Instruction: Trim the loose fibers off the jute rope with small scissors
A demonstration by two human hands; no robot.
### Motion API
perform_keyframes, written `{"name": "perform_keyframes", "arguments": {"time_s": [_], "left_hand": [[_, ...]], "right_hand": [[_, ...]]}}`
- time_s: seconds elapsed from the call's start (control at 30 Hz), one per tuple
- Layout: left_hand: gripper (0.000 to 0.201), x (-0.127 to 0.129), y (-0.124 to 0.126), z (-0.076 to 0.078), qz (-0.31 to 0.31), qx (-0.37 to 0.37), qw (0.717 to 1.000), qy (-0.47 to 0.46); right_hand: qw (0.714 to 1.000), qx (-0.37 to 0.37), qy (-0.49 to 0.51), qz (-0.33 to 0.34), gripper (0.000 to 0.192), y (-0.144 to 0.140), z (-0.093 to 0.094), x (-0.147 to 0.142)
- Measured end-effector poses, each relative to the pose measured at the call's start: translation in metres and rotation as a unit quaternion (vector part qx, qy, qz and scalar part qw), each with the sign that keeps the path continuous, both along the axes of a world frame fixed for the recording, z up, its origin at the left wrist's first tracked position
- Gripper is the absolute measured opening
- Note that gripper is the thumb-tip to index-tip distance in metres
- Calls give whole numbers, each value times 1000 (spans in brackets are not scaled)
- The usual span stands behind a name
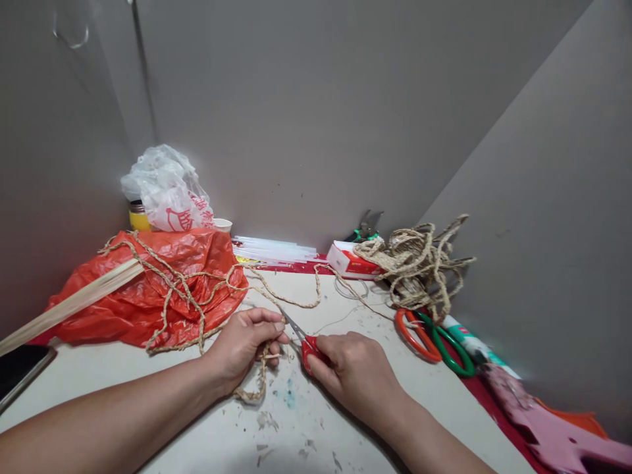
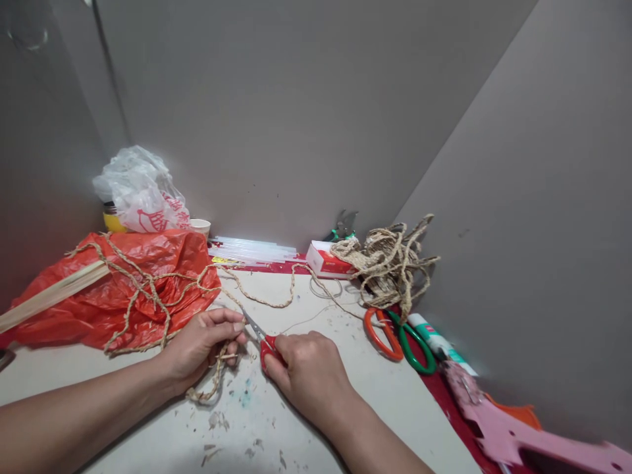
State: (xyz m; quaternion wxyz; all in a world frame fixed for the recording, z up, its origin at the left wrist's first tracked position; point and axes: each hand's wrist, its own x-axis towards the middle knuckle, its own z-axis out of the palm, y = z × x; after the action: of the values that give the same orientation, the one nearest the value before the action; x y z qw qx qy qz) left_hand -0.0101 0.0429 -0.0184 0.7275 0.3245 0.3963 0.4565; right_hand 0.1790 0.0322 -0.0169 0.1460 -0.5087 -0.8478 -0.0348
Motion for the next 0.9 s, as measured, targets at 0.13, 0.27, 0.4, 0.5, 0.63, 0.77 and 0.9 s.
{"name": "perform_keyframes", "arguments": {"time_s": [0.13,0.27,0.4,0.5,0.63,0.77,0.9], "left_hand": [[22,-1,1,0,1,8,1000,-12],[22,-1,-1,1,-41,10,999,7],[22,1,-7,3,-110,29,990,78],[22,3,-13,5,-137,51,982,117],[32,5,-15,5,-150,39,982,104],[30,7,-15,2,-119,71,985,100],[19,8,-20,6,-117,134,973,148]], "right_hand": [[989,-57,138,-16,30,3,-4,1],[892,-185,410,-46,40,5,-2,-2],[785,-316,531,-39,39,3,3,-7],[748,-356,559,-26,36,0,3,-11],[729,-321,603,-39,37,0,4,-11],[689,-282,665,-53,37,2,6,-9],[682,-232,691,-62,34,3,2,-7]]}}
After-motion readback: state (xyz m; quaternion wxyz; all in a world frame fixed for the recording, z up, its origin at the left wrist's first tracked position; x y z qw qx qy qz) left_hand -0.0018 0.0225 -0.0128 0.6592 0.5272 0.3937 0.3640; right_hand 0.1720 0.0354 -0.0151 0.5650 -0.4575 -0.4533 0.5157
